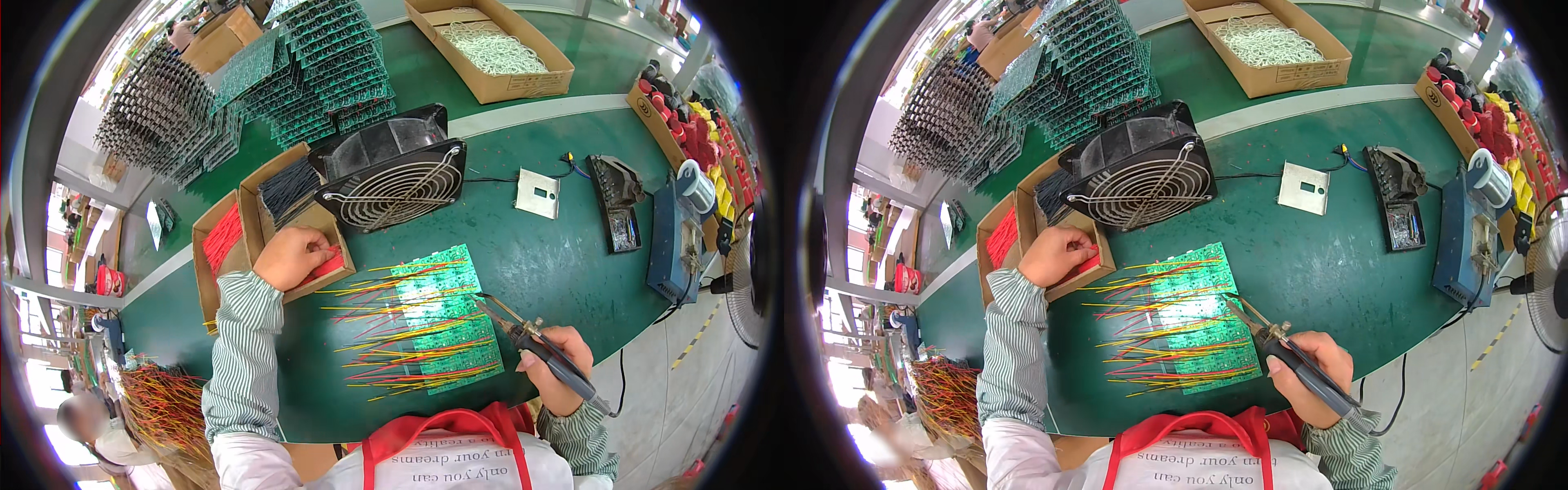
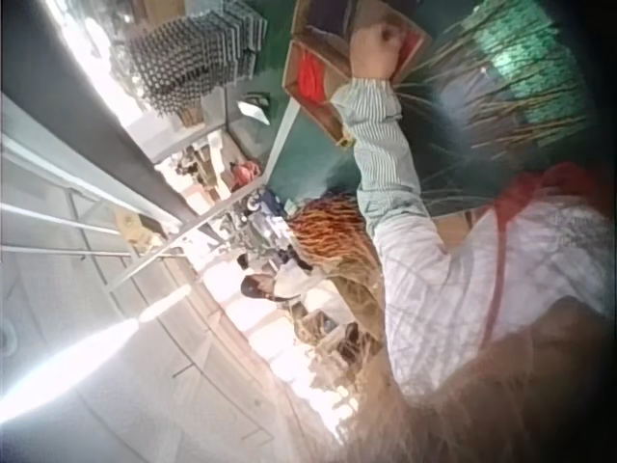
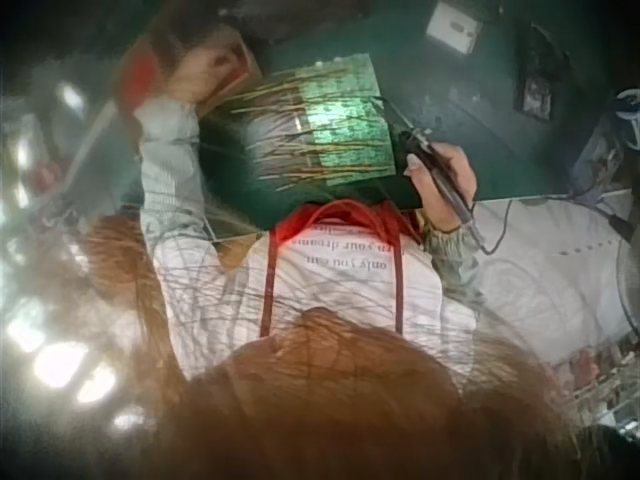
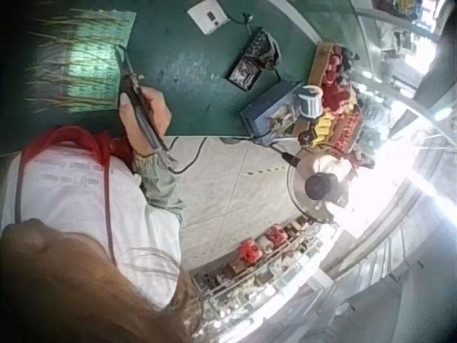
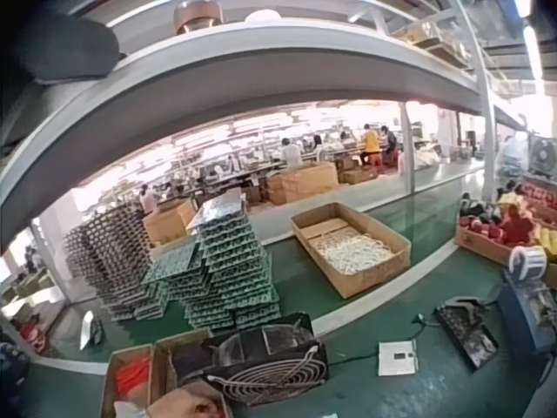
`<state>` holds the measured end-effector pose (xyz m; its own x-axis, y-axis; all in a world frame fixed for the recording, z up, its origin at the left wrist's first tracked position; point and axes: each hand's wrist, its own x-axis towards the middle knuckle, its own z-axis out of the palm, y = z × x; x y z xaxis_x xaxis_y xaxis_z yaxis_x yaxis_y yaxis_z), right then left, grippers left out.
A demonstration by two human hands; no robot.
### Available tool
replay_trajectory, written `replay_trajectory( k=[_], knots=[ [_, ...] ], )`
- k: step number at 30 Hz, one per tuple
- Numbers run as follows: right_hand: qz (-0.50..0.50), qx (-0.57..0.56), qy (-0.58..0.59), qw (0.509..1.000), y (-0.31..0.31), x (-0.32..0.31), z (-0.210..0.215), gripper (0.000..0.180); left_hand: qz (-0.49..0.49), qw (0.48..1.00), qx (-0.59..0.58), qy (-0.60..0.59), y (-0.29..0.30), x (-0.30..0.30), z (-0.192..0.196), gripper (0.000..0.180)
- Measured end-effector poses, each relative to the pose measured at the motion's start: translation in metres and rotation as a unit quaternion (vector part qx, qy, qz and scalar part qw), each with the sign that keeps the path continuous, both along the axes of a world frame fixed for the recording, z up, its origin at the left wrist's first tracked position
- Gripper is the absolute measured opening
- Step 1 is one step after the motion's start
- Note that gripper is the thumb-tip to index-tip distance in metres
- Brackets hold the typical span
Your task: The person solders red and yellow wires to a circuit board using a soldering iron.
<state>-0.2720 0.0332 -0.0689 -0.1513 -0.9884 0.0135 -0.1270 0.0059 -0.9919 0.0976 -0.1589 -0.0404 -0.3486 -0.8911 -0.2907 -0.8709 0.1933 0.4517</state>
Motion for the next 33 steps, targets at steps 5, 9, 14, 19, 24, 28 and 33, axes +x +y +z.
replay_trajectory(
  k=[5,9,14,19,24,28,33],
  knots=[
    [0.005,0.002,-0.007,1.0,-0.004,0.006,-0.001,0.026,0.093,0.992,-0.08,0.03,0.015,-0.008,0.004,0.017],
    [0.027,-0.07,0.017,0.997,-0.006,0.009,-0.007,0.028,0.128,0.983,-0.095,0.09,0.022,-0.001,-0.004,0.018],
    [0.094,-0.172,0.116,0.974,-0.004,0.011,-0.005,0.033,0.222,0.951,-0.008,0.215,0.03,0.0,0.007,0.019],
    [0.138,-0.202,0.201,0.948,-0.001,0.016,-0.005,0.039,0.262,0.923,-0.047,0.278,0.057,-0.011,0.018,0.016],
    [0.153,-0.212,0.257,0.93,0.003,0.017,-0.009,0.041,0.273,0.907,-0.077,0.31,0.099,-0.022,0.009,0.015],
    [0.154,-0.228,0.264,0.925,0.008,0.019,-0.007,0.041,0.298,0.902,-0.087,0.3,0.128,-0.014,-0.019,0.013],
    [0.15,-0.224,0.26,0.927,0.016,0.012,-0.009,0.04,0.319,0.899,-0.084,0.288,0.139,-0.011,-0.04,0.012]
  ],
)
